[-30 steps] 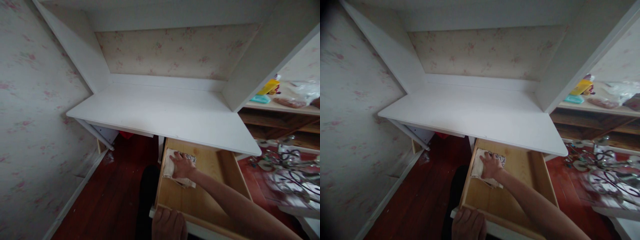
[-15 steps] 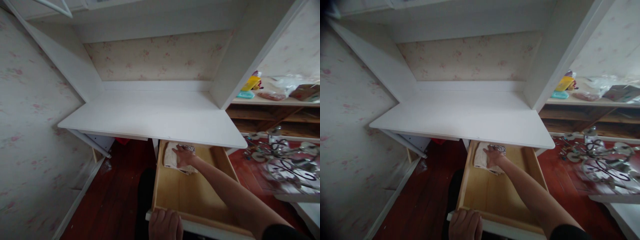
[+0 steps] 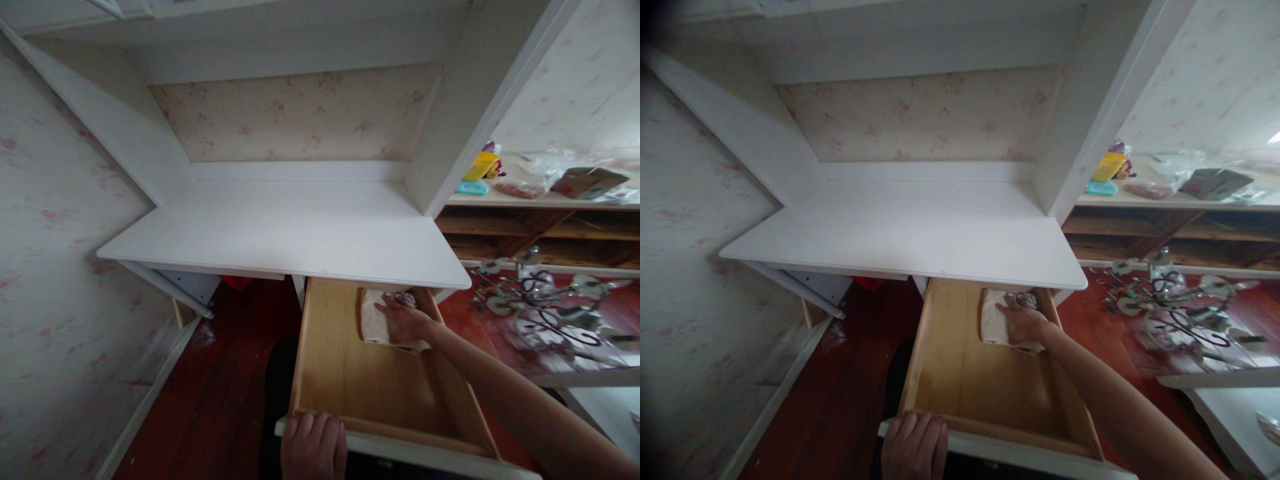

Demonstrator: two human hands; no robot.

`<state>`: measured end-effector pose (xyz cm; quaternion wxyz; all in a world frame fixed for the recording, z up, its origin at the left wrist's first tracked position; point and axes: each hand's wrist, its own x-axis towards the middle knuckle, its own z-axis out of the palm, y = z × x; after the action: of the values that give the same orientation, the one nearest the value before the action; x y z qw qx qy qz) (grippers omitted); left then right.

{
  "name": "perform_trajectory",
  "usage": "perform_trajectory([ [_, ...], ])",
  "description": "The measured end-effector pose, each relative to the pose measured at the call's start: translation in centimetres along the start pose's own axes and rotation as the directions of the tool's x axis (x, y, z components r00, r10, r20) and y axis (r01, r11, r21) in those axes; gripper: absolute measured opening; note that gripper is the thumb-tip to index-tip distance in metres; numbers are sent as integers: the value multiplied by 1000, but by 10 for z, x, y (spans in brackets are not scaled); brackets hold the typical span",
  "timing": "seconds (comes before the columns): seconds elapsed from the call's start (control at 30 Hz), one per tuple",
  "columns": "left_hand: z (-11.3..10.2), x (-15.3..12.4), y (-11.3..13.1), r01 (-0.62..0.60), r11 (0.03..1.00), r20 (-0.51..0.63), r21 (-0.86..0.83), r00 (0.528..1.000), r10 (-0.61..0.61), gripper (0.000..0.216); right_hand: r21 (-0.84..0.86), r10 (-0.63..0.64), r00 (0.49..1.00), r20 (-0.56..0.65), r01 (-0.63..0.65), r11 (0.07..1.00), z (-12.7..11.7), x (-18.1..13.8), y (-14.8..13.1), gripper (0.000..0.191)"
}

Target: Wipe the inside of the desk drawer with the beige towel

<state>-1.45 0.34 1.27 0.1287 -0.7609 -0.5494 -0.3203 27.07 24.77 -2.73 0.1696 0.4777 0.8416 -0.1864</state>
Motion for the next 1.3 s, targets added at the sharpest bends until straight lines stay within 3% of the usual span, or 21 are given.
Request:
perform_trajectory([
  [0.27, -3, -3, 2, 32, 999, 92, -30, 995, -29, 10, 60, 40, 999, 4, -40, 997, 51, -84, -50, 102],
  [0.47, -4, -3, 1, 24, 999, 90, -37, 996, -21, 11, 45, 70, 996, 53, -72, 996, 54, -109, -77, 98],
  [0.7, -1, -6, 1, 40, 999, 96, -2, 995, -39, 14, 18, 26, 993, 111, -28, 999, 35, -85, -90, 104],
  [0.87, 1, -5, 1, 25, 1000, 39, 5, 999, -25, 13, -32, -59, 994, 91, 62, 998, 24, -50, -143, 104],
  [1.07, 4, -3, -2, 12, 1000, -34, 29, 999, -11, 18, -47, -115, 993, 40, 117, 992, 31, -10, -208, 108],
  [1.17, 7, -4, -3, -1, 999, -46, 32, 999, 2, 16, -35, -108, 993, 50, 110, 993, 33, -2, -211, 113],
  [1.3, 13, -6, -2, 36, 999, -86, 34, 996, -33, 15, 2, -50, 998, 35, 50, 999, 19, 20, -196, 114],
])
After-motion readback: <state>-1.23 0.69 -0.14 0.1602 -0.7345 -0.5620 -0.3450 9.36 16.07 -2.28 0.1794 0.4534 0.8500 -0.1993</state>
